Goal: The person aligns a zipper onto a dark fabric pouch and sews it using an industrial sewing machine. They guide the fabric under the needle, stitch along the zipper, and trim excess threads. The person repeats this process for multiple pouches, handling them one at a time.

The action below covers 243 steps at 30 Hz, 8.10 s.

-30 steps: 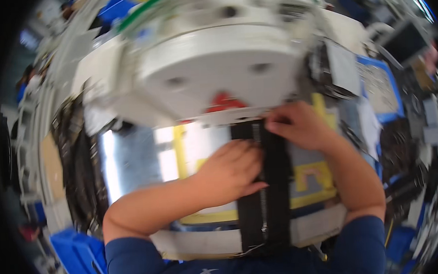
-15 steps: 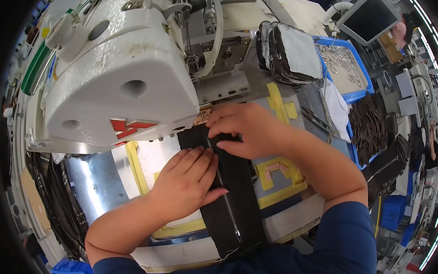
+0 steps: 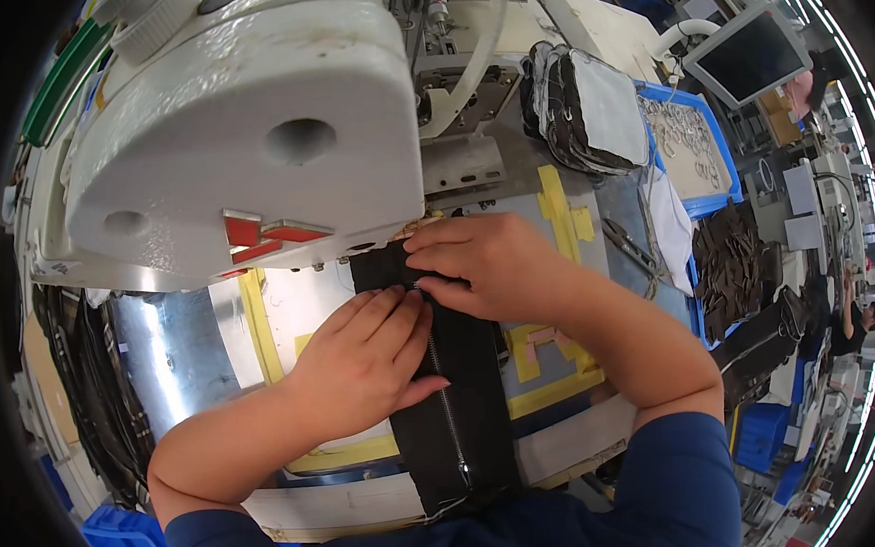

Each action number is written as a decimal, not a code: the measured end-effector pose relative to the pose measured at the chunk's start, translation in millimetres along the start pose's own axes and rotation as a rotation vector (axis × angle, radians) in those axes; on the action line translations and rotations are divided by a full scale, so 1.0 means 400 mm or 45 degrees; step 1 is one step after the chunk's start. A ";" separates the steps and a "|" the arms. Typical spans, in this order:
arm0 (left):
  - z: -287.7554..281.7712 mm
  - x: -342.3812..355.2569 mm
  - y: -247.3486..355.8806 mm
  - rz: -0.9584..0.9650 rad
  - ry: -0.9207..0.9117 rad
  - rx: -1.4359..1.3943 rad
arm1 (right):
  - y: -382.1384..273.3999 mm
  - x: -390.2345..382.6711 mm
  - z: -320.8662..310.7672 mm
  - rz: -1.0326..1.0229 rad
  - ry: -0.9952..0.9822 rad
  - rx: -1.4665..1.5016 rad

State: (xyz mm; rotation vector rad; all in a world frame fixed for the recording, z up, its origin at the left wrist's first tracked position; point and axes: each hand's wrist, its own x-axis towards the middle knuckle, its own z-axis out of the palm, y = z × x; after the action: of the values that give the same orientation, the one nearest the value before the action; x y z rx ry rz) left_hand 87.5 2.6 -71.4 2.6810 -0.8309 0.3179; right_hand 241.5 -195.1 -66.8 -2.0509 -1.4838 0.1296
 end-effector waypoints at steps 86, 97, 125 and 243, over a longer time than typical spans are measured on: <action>-0.093 0.031 -0.031 -0.499 -0.282 -0.031 | -0.083 0.020 0.035 0.001 -0.230 -0.421; -0.044 0.024 -0.025 -0.263 -0.184 -0.110 | -0.086 0.001 -0.027 0.147 -0.474 -0.380; 0.007 -0.001 -0.021 -0.111 0.069 -0.018 | 0.220 -0.103 -0.377 0.892 0.909 -0.261; -0.024 -0.013 -0.035 -0.386 -0.021 -0.003 | -0.111 0.020 0.072 -0.073 -0.033 -0.549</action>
State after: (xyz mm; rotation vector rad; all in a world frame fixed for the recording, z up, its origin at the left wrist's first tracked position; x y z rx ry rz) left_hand 90.3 19.8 -67.2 2.7570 -0.4178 0.2220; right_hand 195.8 -167.5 -65.2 -2.3400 -1.6989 -0.2059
